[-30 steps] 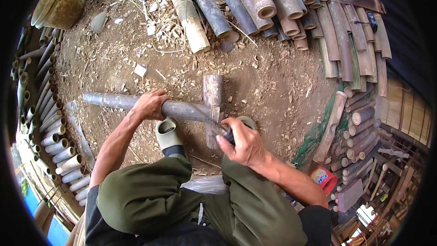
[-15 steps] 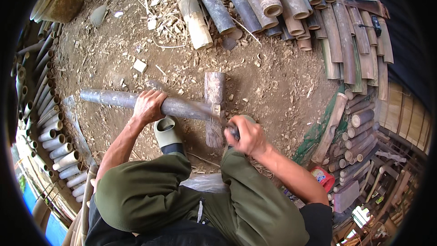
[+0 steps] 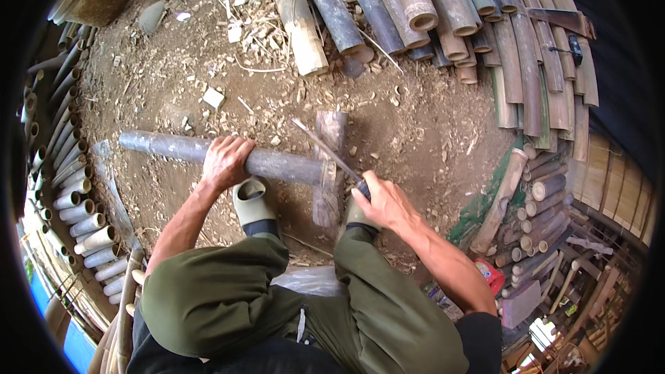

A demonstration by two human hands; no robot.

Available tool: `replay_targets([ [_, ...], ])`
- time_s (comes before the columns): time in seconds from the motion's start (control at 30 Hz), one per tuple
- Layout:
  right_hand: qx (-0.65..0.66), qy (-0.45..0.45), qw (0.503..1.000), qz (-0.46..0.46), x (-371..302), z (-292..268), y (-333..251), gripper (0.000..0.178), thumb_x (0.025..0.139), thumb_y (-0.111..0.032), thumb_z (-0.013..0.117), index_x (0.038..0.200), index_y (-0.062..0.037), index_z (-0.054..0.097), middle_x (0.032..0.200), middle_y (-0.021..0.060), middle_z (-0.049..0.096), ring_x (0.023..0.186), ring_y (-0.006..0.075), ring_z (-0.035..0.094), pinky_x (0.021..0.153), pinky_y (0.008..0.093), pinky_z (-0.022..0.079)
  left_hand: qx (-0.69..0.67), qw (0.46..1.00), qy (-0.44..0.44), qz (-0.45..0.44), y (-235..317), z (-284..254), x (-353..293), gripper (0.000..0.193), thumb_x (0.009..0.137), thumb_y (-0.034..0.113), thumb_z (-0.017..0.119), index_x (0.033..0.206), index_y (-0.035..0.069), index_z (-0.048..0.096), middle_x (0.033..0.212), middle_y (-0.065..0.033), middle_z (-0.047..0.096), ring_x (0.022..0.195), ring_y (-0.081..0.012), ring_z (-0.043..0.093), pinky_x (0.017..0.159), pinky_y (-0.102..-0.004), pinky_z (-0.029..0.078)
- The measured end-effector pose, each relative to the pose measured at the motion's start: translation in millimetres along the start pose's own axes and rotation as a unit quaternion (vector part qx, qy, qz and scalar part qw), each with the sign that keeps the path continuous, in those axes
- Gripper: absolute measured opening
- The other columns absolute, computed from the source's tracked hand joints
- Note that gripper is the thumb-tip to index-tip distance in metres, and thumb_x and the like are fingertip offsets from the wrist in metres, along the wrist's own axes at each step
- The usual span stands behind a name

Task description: The person shapes a piece of bamboo by carving and smoothing it with a knife.

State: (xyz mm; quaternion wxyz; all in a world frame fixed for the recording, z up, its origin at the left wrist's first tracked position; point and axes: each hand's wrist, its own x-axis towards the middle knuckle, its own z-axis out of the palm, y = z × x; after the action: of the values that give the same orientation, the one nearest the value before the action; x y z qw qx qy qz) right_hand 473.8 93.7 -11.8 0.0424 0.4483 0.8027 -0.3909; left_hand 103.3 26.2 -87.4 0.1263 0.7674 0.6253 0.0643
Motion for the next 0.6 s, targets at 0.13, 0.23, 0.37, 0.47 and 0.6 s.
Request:
replay_targets([
  [0.13,0.099,0.156,0.966,-0.179,4,-17,-65,0.035,0.093,-0.026,0.066,0.108,0.0047,0.055,0.075,0.0160,0.064,0.061,0.0286,0.066,0.056,0.0389,0.054,0.024,0.999,0.028,0.001,3,7,-12,0.030,0.076,0.011,0.062,0.106,0.010,0.062,0.100,-0.0051,0.067,0.097,-0.0240,0.064,0.091,-0.0422,0.045],
  [0.23,0.093,0.210,0.942,-0.246,-4,5,-29,0.034,0.093,-0.025,0.065,0.108,0.0024,0.052,0.075,0.0160,0.064,0.059,0.0291,0.066,0.056,0.0399,0.055,0.041,0.997,0.058,0.002,9,11,-15,0.030,0.077,0.012,0.062,0.107,0.011,0.062,0.102,-0.0046,0.066,0.098,-0.0230,0.063,0.093,-0.0423,0.044],
  [0.37,-0.009,-0.006,1.000,0.007,1,0,-1,0.034,0.095,-0.028,0.062,0.110,0.0001,0.051,0.079,0.0212,0.065,0.066,0.0376,0.069,0.058,0.0463,0.055,0.052,0.995,0.085,0.015,10,11,-11,0.040,0.072,0.014,0.065,0.112,0.007,0.062,0.107,-0.0083,0.067,0.102,-0.0263,0.063,0.096,-0.0436,0.043],
  [0.47,0.091,0.086,0.988,-0.085,-3,-13,-49,0.037,0.095,-0.028,0.064,0.112,0.0031,0.053,0.080,0.0206,0.065,0.067,0.0365,0.068,0.060,0.0445,0.056,0.051,0.995,0.085,0.002,5,17,-16,0.041,0.071,0.014,0.066,0.111,0.007,0.062,0.108,-0.0089,0.067,0.103,-0.0270,0.063,0.097,-0.0447,0.043],
  [0.6,0.080,0.182,0.962,-0.186,-5,3,-43,0.031,0.093,-0.023,0.066,0.108,0.0021,0.055,0.077,0.0178,0.065,0.063,0.0301,0.067,0.057,0.0414,0.057,0.048,0.994,0.094,0.007,11,16,-20,0.040,0.071,0.012,0.066,0.110,0.006,0.062,0.107,-0.0092,0.066,0.106,-0.0262,0.061,0.099,-0.0464,0.041],
])
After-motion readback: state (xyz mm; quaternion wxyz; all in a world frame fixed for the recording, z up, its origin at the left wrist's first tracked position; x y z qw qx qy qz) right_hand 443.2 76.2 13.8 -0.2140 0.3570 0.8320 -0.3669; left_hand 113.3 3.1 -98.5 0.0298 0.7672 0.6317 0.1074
